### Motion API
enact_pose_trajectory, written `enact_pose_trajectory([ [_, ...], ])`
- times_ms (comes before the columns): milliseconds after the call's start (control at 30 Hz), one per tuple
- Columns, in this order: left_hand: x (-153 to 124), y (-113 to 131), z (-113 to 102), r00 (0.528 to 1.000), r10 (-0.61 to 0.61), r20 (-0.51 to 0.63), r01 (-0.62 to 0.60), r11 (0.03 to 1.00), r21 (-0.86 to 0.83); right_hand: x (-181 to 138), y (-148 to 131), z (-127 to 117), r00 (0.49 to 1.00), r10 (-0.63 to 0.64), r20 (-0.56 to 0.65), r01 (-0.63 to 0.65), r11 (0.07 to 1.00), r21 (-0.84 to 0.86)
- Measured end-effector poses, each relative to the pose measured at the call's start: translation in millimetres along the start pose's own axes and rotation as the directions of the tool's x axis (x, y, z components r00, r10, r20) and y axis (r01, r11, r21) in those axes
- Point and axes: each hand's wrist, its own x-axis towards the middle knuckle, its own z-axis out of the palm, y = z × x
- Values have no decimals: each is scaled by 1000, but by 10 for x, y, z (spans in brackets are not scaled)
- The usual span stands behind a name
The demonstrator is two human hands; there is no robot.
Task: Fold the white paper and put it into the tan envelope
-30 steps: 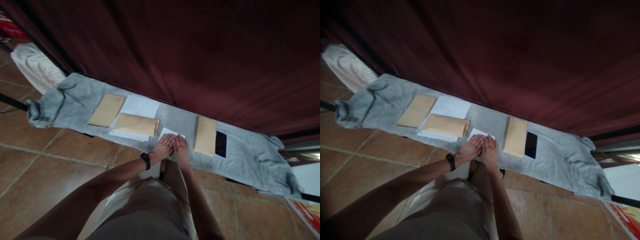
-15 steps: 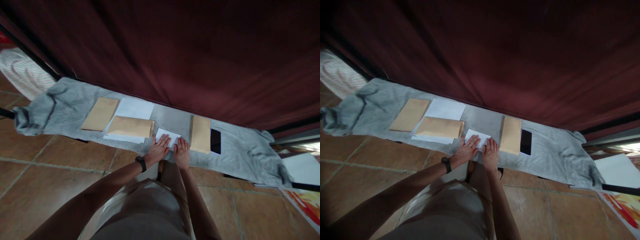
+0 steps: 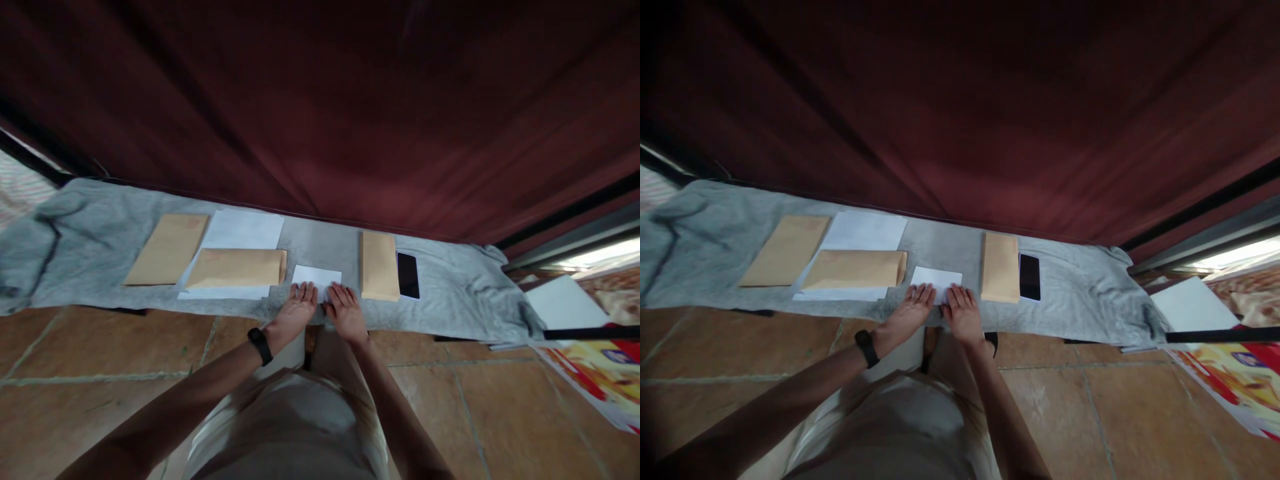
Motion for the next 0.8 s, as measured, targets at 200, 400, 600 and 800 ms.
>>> enact_pose_trajectory([
  [200,108,38,-180,998,5,-69,-16,988,-156,43,-36,-103,1000,-19,-3,19,999,39],
  [400,172,-70,-734,997,-4,-78,-12,979,-204,105,-18,-345,988,146,-52,-123,944,307],
  [600,298,-355,-860,881,-471,-36,310,634,-709,259,107,-596,893,419,-168,-226,738,636],
  [800,379,-364,-492,775,-616,142,331,204,-921,369,193,-354,819,555,-141,-334,663,670],
])
